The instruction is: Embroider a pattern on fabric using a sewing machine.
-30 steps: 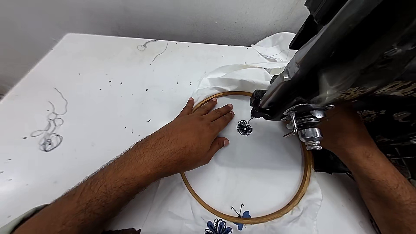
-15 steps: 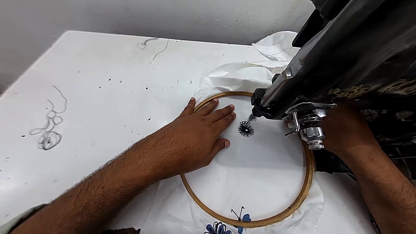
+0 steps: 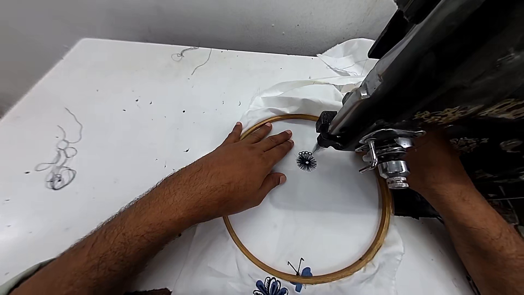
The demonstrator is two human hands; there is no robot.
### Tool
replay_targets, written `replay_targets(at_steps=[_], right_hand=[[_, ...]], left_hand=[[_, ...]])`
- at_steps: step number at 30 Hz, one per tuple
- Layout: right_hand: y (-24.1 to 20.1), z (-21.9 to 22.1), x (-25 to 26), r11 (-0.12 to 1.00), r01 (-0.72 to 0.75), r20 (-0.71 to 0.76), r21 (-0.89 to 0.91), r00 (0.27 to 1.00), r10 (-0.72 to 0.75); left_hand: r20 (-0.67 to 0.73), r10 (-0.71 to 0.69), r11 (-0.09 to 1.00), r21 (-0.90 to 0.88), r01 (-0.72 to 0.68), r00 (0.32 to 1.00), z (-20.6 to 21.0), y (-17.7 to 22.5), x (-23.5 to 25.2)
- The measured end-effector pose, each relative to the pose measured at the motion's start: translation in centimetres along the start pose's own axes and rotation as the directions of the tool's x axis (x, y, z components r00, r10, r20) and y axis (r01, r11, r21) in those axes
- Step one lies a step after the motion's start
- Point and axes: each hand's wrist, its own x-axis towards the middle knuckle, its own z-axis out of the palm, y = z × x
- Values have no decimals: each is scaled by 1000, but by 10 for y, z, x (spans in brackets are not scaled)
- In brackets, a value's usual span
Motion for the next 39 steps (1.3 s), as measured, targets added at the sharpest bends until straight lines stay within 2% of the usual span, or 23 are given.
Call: replay_targets(at_steps=[6,12,16,30,39], right_hand=[[0,4,-2,1000,27,-37,3,999,-27],[2,4,0,998,67,-42,4,997,-67],[2,1,0,1000,20,0,-21,1000,-20],[-3,2,-3,1000,-14,-4,-20,1000,14],[0,-1,-3,999,18,14,-31,1000,-17]], left_hand=[[16,-24,1000,15,24,1000,-3,0,-1],[-26,-27,999,30,28,999,1,-1,2],[-10,-14,999,41,15,1000,1,3,2],[2,-18,1000,20,18,1000,-1,0,0],[-11,-16,1000,19,16,1000,1,1,1]])
